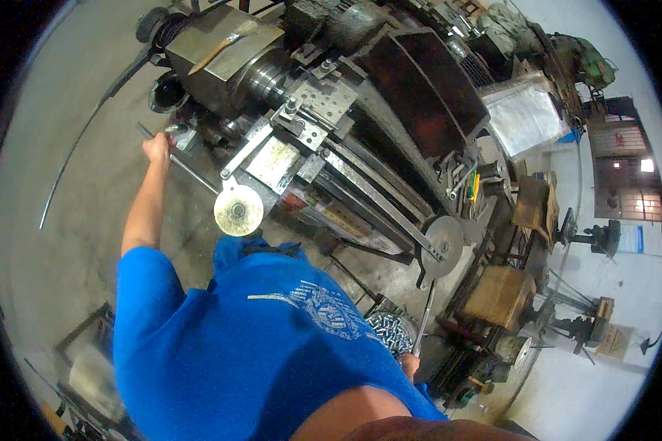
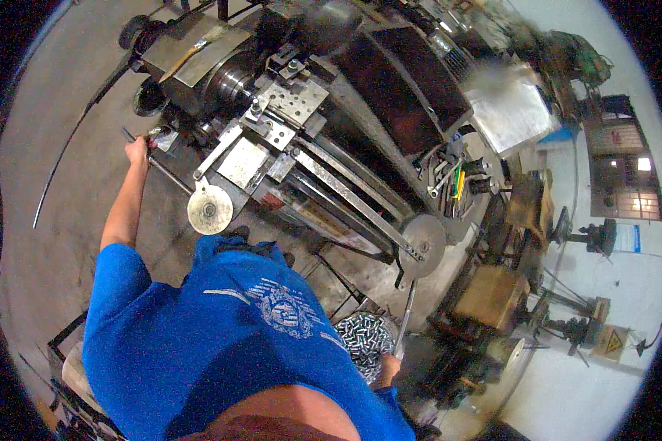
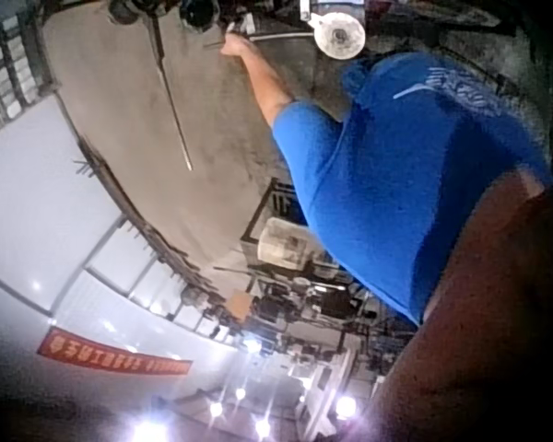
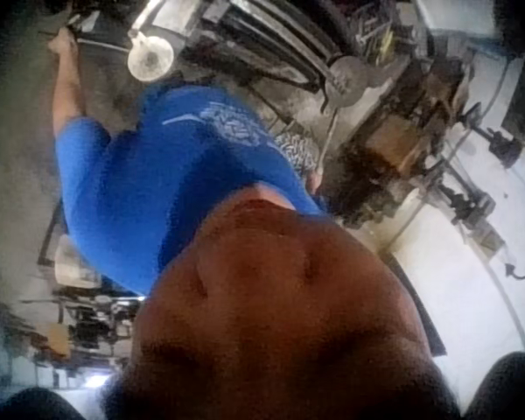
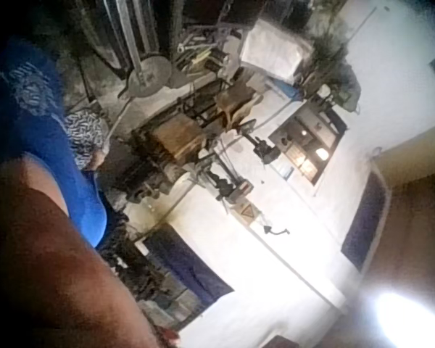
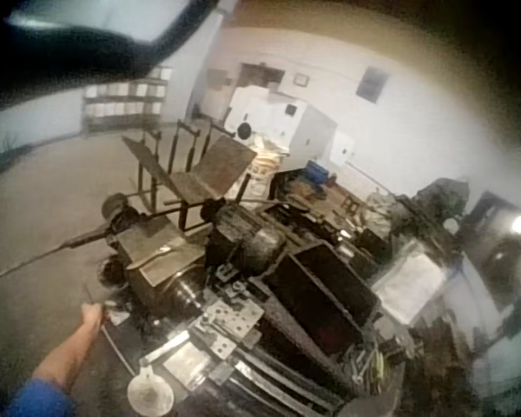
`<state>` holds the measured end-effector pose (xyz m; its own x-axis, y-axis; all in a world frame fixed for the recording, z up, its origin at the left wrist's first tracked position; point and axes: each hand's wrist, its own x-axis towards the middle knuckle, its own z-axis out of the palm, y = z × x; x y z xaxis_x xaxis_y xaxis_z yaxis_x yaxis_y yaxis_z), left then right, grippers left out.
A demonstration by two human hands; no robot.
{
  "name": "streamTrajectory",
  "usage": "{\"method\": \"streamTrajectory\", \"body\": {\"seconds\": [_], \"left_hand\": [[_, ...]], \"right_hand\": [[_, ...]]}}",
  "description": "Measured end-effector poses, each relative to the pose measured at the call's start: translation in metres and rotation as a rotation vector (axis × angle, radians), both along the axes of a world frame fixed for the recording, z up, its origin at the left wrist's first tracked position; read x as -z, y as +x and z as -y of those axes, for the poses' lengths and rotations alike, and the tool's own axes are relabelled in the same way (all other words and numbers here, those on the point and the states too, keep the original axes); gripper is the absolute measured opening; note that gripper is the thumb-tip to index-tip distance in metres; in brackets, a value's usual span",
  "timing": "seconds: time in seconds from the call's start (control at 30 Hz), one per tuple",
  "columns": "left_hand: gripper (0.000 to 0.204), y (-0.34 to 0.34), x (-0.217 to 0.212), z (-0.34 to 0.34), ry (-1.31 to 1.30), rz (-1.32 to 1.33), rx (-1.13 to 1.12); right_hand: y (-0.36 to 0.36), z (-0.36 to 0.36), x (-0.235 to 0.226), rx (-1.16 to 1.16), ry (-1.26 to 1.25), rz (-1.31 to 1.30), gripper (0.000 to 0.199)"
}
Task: The person operates a metal lathe, repeatedly loading small cylindrical metal pieces into the chuck, adjusting controls, and removing finished parts. The person places the finished pieces into a nearby container.
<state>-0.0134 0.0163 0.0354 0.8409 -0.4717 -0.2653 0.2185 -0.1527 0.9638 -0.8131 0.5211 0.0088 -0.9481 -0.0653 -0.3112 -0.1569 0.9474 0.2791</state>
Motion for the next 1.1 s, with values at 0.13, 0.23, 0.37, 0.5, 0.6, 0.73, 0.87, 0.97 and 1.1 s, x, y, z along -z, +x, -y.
{"method": "streamTrajectory", "body": {"seconds": [0.13, 0.23, 0.37, 0.5, 0.6, 0.73, 0.87, 0.97, 1.1], "left_hand": [[0.009, -0.006, 0.003, 0.005, 0.044, -0.040, 0.022], [0.009, 0.006, 0.014, 0.006, 0.027, -0.041, 0.033], [0.009, 0.005, 0.013, 0.007, 0.019, -0.056, 0.003], [0.008, 0.003, 0.011, 0.007, 0.084, -0.036, 0.053], [0.007, 0.009, 0.020, 0.005, 0.060, -0.052, 0.024], [0.007, 0.004, 0.008, 0.006, 0.046, -0.043, 0.009], [0.007, -0.002, 0.000, 0.003, 0.066, -0.024, 0.025], [0.007, -0.001, 0.001, 0.002, 0.079, -0.003, 0.033], [0.006, -0.002, 0.000, 0.003, 0.089, -0.010, 0.042]], "right_hand": [[-0.007, -0.014, 0.006, -0.109, 0.095, -0.014, 0.027], [0.001, -0.001, 0.000, -0.180, 0.172, 0.035, 0.027], [0.016, 0.006, -0.012, -0.119, 0.044, 0.051, 0.027], [0.015, -0.005, -0.009, -0.290, 0.149, 0.038, 0.029], [0.007, -0.009, -0.008, -0.404, 0.172, 0.092, 0.032], [0.030, 0.010, -0.028, -0.451, 0.231, 0.121, 0.030], [0.034, 0.015, -0.034, -0.439, 0.265, 0.143, 0.027], [0.035, 0.009, -0.036, -0.497, 0.216, 0.150, 0.027], [0.033, 0.005, -0.036, -0.591, 0.189, 0.180, 0.029]]}}
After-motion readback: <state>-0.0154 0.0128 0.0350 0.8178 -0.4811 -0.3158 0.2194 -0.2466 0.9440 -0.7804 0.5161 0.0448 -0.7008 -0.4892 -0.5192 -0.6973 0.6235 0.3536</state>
